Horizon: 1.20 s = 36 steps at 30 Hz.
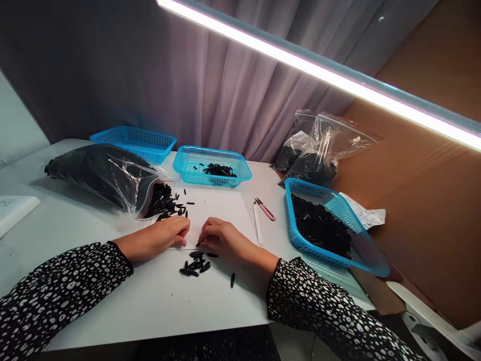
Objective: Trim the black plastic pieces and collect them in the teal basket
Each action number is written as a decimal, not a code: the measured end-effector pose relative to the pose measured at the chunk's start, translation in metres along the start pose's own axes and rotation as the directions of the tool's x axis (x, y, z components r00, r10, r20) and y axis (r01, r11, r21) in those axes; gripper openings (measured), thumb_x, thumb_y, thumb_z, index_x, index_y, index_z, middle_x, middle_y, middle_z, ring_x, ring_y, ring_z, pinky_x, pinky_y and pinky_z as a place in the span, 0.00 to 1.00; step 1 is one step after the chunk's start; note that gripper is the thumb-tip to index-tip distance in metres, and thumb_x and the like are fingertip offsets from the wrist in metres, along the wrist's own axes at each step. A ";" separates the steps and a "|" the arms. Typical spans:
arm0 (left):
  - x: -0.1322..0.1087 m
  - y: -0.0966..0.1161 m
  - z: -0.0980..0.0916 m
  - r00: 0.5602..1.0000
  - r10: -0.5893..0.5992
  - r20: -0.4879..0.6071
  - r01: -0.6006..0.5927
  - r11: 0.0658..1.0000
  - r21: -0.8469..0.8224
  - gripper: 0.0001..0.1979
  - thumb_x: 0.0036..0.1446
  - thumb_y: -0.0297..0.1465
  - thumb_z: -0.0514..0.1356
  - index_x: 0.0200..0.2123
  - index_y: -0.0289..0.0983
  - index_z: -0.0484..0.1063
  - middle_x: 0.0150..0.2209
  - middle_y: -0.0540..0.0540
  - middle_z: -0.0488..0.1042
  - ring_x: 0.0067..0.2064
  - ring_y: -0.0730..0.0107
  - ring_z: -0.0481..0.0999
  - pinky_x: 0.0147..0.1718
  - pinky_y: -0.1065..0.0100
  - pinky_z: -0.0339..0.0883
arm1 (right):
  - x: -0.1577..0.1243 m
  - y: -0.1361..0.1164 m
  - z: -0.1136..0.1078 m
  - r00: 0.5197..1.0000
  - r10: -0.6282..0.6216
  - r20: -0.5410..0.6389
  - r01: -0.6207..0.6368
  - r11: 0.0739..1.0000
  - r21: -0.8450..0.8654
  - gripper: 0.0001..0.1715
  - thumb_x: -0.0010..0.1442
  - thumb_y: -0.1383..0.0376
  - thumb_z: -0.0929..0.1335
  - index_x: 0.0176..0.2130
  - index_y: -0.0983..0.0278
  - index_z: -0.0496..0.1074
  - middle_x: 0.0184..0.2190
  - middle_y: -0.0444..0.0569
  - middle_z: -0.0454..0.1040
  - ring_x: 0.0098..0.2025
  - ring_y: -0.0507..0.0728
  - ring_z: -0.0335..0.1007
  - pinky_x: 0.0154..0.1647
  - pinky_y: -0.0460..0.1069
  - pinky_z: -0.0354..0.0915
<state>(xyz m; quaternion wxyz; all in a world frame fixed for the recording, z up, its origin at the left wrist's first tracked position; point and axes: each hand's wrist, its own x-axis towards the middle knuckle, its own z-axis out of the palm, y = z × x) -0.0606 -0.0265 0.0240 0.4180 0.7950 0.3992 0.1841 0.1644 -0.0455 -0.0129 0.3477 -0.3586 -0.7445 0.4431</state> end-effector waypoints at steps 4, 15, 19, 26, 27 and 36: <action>0.016 0.006 0.011 0.975 -0.144 -0.169 0.097 0.961 -0.260 0.08 0.61 0.36 0.53 0.30 0.40 0.60 0.29 0.51 0.72 0.24 0.73 0.59 0.24 0.70 0.51 | 0.013 0.014 -0.010 0.985 0.064 -0.159 -0.049 0.994 0.094 0.05 0.59 0.65 0.69 0.33 0.63 0.75 0.27 0.43 0.72 0.27 0.52 0.64 0.31 0.48 0.60; 0.057 -0.008 0.024 0.913 -0.312 -0.263 0.082 0.771 -0.631 0.13 0.55 0.31 0.59 0.44 0.36 0.69 0.35 0.45 0.77 0.25 0.77 0.63 0.26 0.71 0.55 | 0.003 0.011 -0.004 0.962 -0.111 0.248 0.070 0.983 0.170 0.07 0.59 0.61 0.73 0.33 0.62 0.78 0.30 0.46 0.77 0.33 0.54 0.72 0.35 0.48 0.68; 0.057 -0.011 0.025 0.913 -0.333 -0.235 0.106 0.752 -0.651 0.16 0.57 0.32 0.59 0.48 0.35 0.68 0.34 0.45 0.78 0.23 0.78 0.61 0.25 0.70 0.55 | 0.008 0.013 -0.005 0.992 -0.086 0.089 0.075 0.989 0.125 0.11 0.62 0.59 0.71 0.31 0.63 0.78 0.28 0.46 0.77 0.28 0.53 0.69 0.29 0.47 0.64; 0.058 -0.009 0.032 0.948 -0.211 -0.238 0.069 0.868 -0.492 0.13 0.61 0.36 0.58 0.47 0.37 0.67 0.21 0.56 0.69 0.25 0.72 0.64 0.26 0.69 0.53 | 0.038 0.032 -0.016 0.936 0.019 -0.351 0.032 0.990 0.140 0.06 0.59 0.66 0.71 0.39 0.62 0.78 0.29 0.46 0.78 0.30 0.54 0.74 0.33 0.49 0.69; 0.058 -0.009 0.032 0.946 -0.207 -0.250 0.059 0.867 -0.494 0.13 0.61 0.36 0.58 0.47 0.38 0.67 0.20 0.56 0.68 0.25 0.72 0.64 0.26 0.69 0.53 | 0.039 0.033 -0.016 0.943 0.038 -0.330 0.028 0.981 0.193 0.05 0.59 0.66 0.71 0.38 0.62 0.78 0.31 0.47 0.79 0.32 0.55 0.76 0.35 0.50 0.70; 0.058 -0.005 0.031 0.930 -0.228 -0.289 0.067 0.877 -0.475 0.08 0.59 0.33 0.59 0.42 0.38 0.69 0.23 0.56 0.72 0.25 0.73 0.68 0.29 0.69 0.60 | 0.033 0.035 -0.017 0.950 0.200 -0.242 -0.062 0.875 0.479 0.08 0.55 0.67 0.75 0.38 0.61 0.79 0.31 0.45 0.81 0.35 0.55 0.81 0.40 0.50 0.74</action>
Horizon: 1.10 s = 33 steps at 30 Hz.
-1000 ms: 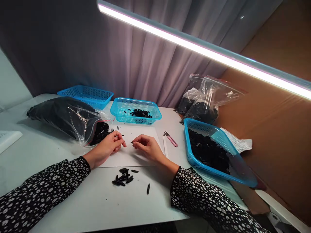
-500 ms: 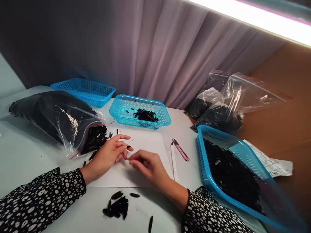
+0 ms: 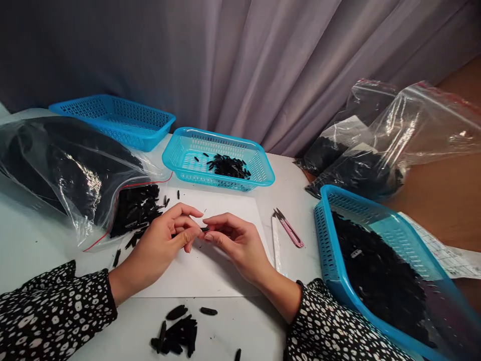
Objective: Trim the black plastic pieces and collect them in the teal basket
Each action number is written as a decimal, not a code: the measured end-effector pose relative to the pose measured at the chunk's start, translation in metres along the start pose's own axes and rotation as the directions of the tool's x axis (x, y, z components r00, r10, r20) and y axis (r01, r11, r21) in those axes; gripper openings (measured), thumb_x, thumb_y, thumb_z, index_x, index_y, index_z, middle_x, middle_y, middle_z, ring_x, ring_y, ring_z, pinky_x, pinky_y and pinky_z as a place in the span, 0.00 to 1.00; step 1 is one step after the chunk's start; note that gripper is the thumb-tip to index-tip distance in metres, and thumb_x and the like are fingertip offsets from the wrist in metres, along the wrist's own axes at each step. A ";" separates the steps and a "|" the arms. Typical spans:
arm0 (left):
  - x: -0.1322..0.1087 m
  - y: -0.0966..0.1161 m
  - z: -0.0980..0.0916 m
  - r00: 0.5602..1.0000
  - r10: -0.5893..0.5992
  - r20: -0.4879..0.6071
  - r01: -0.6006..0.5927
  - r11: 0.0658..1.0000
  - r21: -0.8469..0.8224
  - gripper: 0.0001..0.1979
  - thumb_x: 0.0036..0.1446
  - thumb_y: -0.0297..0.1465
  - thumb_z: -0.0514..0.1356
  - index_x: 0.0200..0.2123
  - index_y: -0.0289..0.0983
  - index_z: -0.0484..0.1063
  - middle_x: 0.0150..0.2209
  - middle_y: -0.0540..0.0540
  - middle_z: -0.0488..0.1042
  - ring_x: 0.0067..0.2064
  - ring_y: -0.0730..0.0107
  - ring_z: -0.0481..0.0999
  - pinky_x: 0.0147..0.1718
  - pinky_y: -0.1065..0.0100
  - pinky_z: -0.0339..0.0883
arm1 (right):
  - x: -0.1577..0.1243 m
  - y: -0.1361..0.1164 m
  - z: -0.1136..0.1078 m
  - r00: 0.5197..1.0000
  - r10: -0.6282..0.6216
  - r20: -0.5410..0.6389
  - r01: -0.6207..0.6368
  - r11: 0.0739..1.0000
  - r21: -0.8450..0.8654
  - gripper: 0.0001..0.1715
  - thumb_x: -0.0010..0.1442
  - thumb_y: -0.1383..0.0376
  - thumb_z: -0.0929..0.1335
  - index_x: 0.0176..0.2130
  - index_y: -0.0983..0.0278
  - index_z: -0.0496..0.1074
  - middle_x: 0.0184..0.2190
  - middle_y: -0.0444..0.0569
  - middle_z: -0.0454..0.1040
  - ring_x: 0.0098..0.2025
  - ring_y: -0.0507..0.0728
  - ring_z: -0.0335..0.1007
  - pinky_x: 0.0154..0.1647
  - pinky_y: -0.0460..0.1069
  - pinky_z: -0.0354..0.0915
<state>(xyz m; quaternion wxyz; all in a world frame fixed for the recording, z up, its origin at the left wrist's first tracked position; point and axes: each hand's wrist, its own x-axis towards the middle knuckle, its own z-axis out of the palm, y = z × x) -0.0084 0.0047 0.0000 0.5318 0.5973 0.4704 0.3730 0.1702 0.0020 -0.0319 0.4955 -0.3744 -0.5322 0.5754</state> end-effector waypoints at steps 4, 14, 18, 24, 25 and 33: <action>-0.002 -0.003 -0.001 1.000 -0.002 0.012 0.002 1.000 -0.006 0.07 0.60 0.33 0.59 0.42 0.39 0.69 0.26 0.54 0.75 0.26 0.73 0.69 0.29 0.69 0.62 | -0.002 -0.002 0.000 1.000 0.011 0.002 -0.011 1.000 0.023 0.03 0.56 0.68 0.74 0.35 0.61 0.79 0.28 0.44 0.81 0.32 0.53 0.79 0.38 0.49 0.74; -0.007 -0.007 -0.005 0.999 0.035 0.024 -0.033 0.996 -0.083 0.10 0.61 0.28 0.56 0.45 0.41 0.71 0.34 0.51 0.74 0.35 0.71 0.70 0.37 0.67 0.64 | -0.002 -0.002 0.001 0.999 0.022 -0.030 -0.020 0.997 0.072 0.03 0.55 0.68 0.74 0.34 0.61 0.79 0.28 0.44 0.81 0.30 0.51 0.77 0.35 0.48 0.74; -0.007 -0.009 -0.006 0.998 0.062 0.006 -0.060 0.984 -0.167 0.18 0.51 0.20 0.53 0.43 0.42 0.70 0.38 0.50 0.73 0.37 0.70 0.68 0.41 0.66 0.63 | -0.002 0.000 0.000 0.999 0.025 -0.047 -0.023 0.999 0.042 0.03 0.54 0.67 0.75 0.33 0.62 0.79 0.28 0.45 0.81 0.30 0.53 0.78 0.34 0.49 0.74; -0.006 -0.009 -0.002 0.993 0.113 -0.041 -0.114 0.993 -0.027 0.11 0.56 0.23 0.56 0.41 0.41 0.71 0.39 0.47 0.74 0.43 0.64 0.72 0.43 0.63 0.67 | -0.001 0.000 -0.002 0.999 0.016 -0.052 -0.015 1.000 0.008 0.03 0.54 0.66 0.75 0.34 0.61 0.79 0.27 0.45 0.80 0.30 0.54 0.77 0.35 0.51 0.74; -0.005 -0.009 -0.002 0.992 0.113 -0.048 -0.114 0.993 -0.029 0.12 0.56 0.23 0.56 0.42 0.41 0.71 0.40 0.47 0.75 0.45 0.63 0.73 0.45 0.62 0.67 | -0.001 -0.001 -0.003 0.999 0.006 -0.049 -0.006 1.000 -0.003 0.03 0.55 0.65 0.74 0.34 0.61 0.79 0.28 0.45 0.80 0.30 0.54 0.77 0.35 0.51 0.74; -0.003 -0.007 -0.002 0.997 0.056 0.051 -0.034 0.931 -0.365 0.21 0.60 0.26 0.60 0.56 0.43 0.65 0.58 0.42 0.73 0.65 0.60 0.66 0.65 0.54 0.57 | -0.011 -0.016 -0.001 0.736 -0.179 0.652 0.459 0.840 -0.288 0.10 0.65 0.62 0.70 0.34 0.59 0.80 0.32 0.47 0.78 0.37 0.56 0.74 0.46 0.54 0.69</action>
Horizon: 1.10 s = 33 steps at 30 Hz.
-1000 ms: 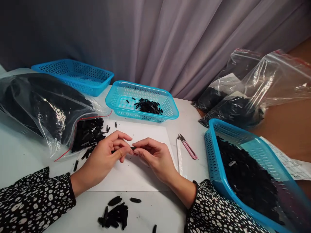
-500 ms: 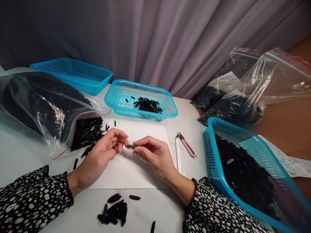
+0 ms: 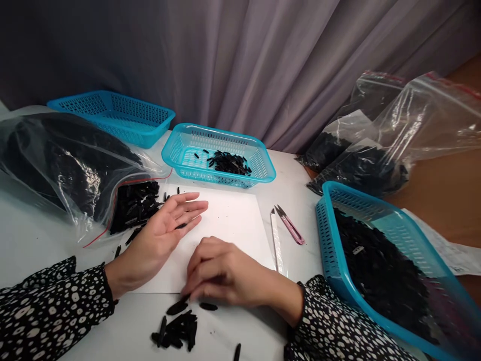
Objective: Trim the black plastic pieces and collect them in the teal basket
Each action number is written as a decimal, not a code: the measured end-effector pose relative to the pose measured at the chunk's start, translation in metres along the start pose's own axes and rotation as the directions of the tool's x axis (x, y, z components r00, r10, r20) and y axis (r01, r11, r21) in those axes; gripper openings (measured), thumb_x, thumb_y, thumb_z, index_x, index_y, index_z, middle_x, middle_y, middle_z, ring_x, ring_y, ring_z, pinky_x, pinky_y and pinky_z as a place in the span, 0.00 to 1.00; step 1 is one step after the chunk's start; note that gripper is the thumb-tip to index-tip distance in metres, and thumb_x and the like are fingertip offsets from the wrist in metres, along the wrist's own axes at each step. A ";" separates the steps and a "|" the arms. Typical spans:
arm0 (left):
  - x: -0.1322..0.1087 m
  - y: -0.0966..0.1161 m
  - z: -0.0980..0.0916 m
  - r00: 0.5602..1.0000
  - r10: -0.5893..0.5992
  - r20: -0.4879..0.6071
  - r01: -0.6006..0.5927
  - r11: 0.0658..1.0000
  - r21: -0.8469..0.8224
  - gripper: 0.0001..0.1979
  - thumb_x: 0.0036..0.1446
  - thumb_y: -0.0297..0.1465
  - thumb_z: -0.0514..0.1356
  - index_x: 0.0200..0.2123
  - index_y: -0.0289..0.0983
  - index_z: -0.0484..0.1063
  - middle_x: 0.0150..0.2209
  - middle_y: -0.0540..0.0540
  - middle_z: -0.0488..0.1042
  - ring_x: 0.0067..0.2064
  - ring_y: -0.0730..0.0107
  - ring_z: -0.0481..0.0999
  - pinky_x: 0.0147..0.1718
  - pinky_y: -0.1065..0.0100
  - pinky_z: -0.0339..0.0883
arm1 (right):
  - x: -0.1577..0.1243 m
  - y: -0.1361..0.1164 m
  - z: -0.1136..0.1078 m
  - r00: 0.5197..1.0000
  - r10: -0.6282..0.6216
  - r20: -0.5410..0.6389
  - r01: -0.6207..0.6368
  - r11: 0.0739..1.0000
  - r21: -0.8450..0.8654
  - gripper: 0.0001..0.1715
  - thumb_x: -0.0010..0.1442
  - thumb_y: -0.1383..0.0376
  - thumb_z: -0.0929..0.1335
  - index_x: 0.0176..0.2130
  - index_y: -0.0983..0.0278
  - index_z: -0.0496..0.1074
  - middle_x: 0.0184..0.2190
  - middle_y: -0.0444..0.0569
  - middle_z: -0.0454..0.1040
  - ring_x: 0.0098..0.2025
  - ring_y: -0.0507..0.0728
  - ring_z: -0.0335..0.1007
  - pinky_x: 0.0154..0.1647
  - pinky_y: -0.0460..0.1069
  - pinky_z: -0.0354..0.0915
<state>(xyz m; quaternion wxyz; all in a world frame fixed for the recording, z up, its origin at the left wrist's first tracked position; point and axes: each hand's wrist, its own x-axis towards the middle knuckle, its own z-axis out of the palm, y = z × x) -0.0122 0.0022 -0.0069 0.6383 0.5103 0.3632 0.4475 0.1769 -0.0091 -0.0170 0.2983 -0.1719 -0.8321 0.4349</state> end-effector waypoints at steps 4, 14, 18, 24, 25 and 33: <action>-0.002 0.001 0.000 0.998 -0.016 0.060 0.018 0.999 -0.031 0.25 0.59 0.25 0.60 0.59 0.45 0.64 0.62 0.42 0.70 0.67 0.59 0.64 0.67 0.53 0.53 | -0.002 0.000 0.002 0.995 0.030 -0.099 -0.035 0.998 -0.049 0.10 0.63 0.58 0.71 0.39 0.62 0.79 0.31 0.47 0.77 0.34 0.55 0.73 0.40 0.52 0.70; -0.014 0.004 0.003 0.965 -0.096 0.242 0.099 0.995 -0.001 0.39 0.54 0.20 0.55 0.67 0.53 0.54 0.68 0.44 0.61 0.67 0.55 0.63 0.61 0.52 0.62 | 0.002 0.009 0.010 0.874 -0.039 -0.485 -0.053 0.983 -0.173 0.10 0.65 0.69 0.69 0.43 0.59 0.79 0.34 0.48 0.75 0.35 0.54 0.72 0.33 0.50 0.71; -0.010 0.016 -0.009 0.965 0.114 0.238 -0.230 0.805 0.547 0.38 0.53 0.20 0.52 0.67 0.50 0.55 0.67 0.44 0.62 0.69 0.55 0.58 0.66 0.49 0.53 | 0.001 0.008 0.008 0.808 0.070 -0.586 -0.134 0.989 -0.066 0.04 0.62 0.65 0.72 0.37 0.59 0.81 0.28 0.45 0.72 0.29 0.53 0.67 0.27 0.49 0.67; -0.003 0.008 -0.039 0.933 0.272 0.237 -0.212 -0.118 0.970 0.19 0.64 0.29 0.50 0.55 0.37 0.72 0.57 0.31 0.68 0.59 0.38 0.65 0.53 0.42 0.60 | 0.003 0.008 0.003 0.736 0.195 -0.648 -0.170 0.980 0.102 0.02 0.59 0.65 0.74 0.33 0.59 0.82 0.27 0.45 0.71 0.29 0.54 0.66 0.28 0.50 0.65; -0.003 0.006 -0.041 0.935 0.249 0.254 -0.219 -0.160 0.963 0.19 0.65 0.30 0.49 0.54 0.37 0.73 0.55 0.32 0.70 0.56 0.39 0.67 0.51 0.44 0.61 | 0.003 0.007 0.002 0.735 0.206 -0.646 -0.175 0.978 0.112 0.03 0.59 0.64 0.74 0.33 0.59 0.82 0.27 0.45 0.72 0.29 0.54 0.66 0.28 0.50 0.65; 0.002 0.006 -0.038 0.928 0.195 0.318 -0.289 -0.165 0.943 0.20 0.68 0.40 0.50 0.55 0.41 0.73 0.48 0.36 0.74 0.47 0.46 0.69 0.44 0.51 0.60 | 0.003 0.007 0.001 0.724 0.294 -0.624 -0.188 0.954 0.231 0.10 0.61 0.59 0.72 0.31 0.61 0.78 0.27 0.45 0.72 0.27 0.53 0.64 0.28 0.49 0.63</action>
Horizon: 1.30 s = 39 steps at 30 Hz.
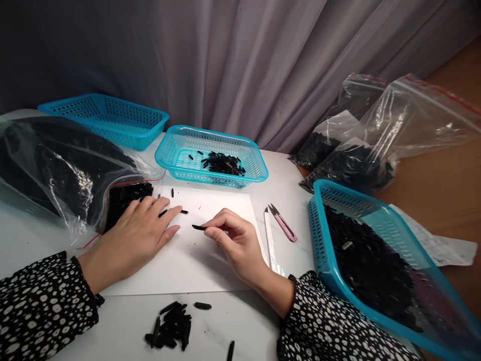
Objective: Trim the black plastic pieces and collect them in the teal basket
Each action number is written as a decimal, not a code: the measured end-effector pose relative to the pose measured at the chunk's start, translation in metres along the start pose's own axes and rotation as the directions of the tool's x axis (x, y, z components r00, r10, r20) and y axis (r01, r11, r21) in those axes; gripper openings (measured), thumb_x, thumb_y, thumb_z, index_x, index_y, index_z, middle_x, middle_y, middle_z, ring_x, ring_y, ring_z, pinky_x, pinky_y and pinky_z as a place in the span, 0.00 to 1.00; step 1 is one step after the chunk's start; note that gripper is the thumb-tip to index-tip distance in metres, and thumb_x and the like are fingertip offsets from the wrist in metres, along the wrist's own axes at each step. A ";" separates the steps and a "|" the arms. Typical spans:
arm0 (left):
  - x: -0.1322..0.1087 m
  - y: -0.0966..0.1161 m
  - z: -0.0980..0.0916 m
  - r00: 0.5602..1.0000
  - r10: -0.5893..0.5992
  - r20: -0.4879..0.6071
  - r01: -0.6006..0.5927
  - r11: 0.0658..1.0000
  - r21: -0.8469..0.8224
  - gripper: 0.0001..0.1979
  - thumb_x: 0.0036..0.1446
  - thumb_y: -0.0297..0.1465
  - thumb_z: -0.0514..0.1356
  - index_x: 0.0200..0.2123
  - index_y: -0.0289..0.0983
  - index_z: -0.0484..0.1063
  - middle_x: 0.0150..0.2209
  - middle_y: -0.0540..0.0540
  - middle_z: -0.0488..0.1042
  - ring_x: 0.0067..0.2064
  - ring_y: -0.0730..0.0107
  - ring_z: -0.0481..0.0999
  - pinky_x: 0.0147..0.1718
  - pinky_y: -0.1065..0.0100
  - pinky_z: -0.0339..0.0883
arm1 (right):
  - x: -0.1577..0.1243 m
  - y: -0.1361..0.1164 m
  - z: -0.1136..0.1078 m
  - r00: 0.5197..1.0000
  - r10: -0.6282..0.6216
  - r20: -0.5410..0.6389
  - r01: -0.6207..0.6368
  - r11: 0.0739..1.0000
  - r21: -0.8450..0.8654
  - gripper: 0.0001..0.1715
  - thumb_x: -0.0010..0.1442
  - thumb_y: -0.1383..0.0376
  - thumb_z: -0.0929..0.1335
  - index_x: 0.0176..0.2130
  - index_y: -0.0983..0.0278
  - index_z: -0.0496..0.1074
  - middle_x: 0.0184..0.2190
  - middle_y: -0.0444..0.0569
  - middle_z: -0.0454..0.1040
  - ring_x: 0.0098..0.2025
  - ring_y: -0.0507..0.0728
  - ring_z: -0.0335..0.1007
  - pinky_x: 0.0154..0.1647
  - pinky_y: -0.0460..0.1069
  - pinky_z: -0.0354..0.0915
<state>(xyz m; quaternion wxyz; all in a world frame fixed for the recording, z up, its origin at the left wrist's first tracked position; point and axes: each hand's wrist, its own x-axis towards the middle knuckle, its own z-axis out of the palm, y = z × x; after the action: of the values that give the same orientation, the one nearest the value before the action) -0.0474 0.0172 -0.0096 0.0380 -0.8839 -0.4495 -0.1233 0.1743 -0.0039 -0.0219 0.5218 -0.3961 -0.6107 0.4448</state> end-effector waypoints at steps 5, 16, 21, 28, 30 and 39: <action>0.009 0.006 -0.002 0.999 -0.032 0.041 0.030 0.998 0.049 0.20 0.61 0.47 0.57 0.45 0.39 0.76 0.40 0.38 0.72 0.41 0.47 0.69 0.37 0.56 0.60 | 0.000 0.002 0.000 0.999 0.038 0.017 -0.039 0.997 0.061 0.13 0.60 0.56 0.72 0.29 0.61 0.75 0.26 0.44 0.70 0.25 0.51 0.62 0.26 0.48 0.61; 0.021 0.001 -0.005 0.993 -0.088 0.083 0.098 0.986 -0.132 0.13 0.62 0.25 0.51 0.25 0.42 0.61 0.22 0.48 0.65 0.24 0.60 0.60 0.31 0.60 0.50 | -0.001 -0.001 0.001 0.998 0.050 0.046 -0.055 0.989 0.134 0.10 0.60 0.59 0.71 0.30 0.62 0.74 0.24 0.41 0.69 0.22 0.50 0.59 0.25 0.47 0.60; 0.026 0.002 -0.015 0.964 -0.225 -0.140 0.177 0.939 -0.294 0.08 0.63 0.34 0.53 0.30 0.42 0.64 0.23 0.48 0.67 0.26 0.61 0.61 0.29 0.63 0.52 | -0.001 -0.002 0.002 0.998 0.049 0.042 -0.055 0.988 0.146 0.05 0.59 0.64 0.71 0.31 0.62 0.76 0.24 0.41 0.70 0.22 0.49 0.60 0.24 0.47 0.59; 0.038 0.022 -0.024 0.805 -0.587 0.085 0.270 0.235 -0.934 0.10 0.66 0.35 0.53 0.31 0.42 0.60 0.19 0.58 0.56 0.15 0.77 0.50 0.14 0.74 0.43 | -0.001 0.000 0.003 0.988 0.112 0.102 -0.131 0.969 0.212 0.08 0.59 0.61 0.72 0.32 0.63 0.74 0.24 0.42 0.72 0.23 0.50 0.64 0.25 0.47 0.62; 0.044 0.030 -0.025 0.754 -0.604 0.257 0.282 -0.055 -0.958 0.14 0.67 0.33 0.53 0.27 0.41 0.58 0.19 0.59 0.54 0.15 0.80 0.48 0.13 0.77 0.42 | 0.001 0.003 0.003 0.978 0.164 0.128 -0.197 0.926 0.322 0.08 0.59 0.61 0.71 0.31 0.62 0.71 0.24 0.43 0.73 0.24 0.51 0.68 0.25 0.46 0.63; 0.061 0.055 -0.018 0.602 -0.584 0.545 0.292 -0.474 -0.830 0.18 0.67 0.26 0.52 0.23 0.38 0.58 0.17 0.59 0.55 0.14 0.83 0.49 0.11 0.80 0.39 | 0.009 0.001 0.001 0.965 0.201 0.168 -0.257 0.853 0.454 0.01 0.55 0.67 0.67 0.32 0.62 0.69 0.26 0.42 0.71 0.22 0.48 0.57 0.21 0.44 0.51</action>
<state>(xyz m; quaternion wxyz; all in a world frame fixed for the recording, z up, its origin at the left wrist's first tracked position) 0.0284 0.0294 0.0259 -0.6445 -0.2651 -0.5157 -0.4984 0.1719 0.0044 -0.0209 0.5098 -0.3007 -0.4612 0.6611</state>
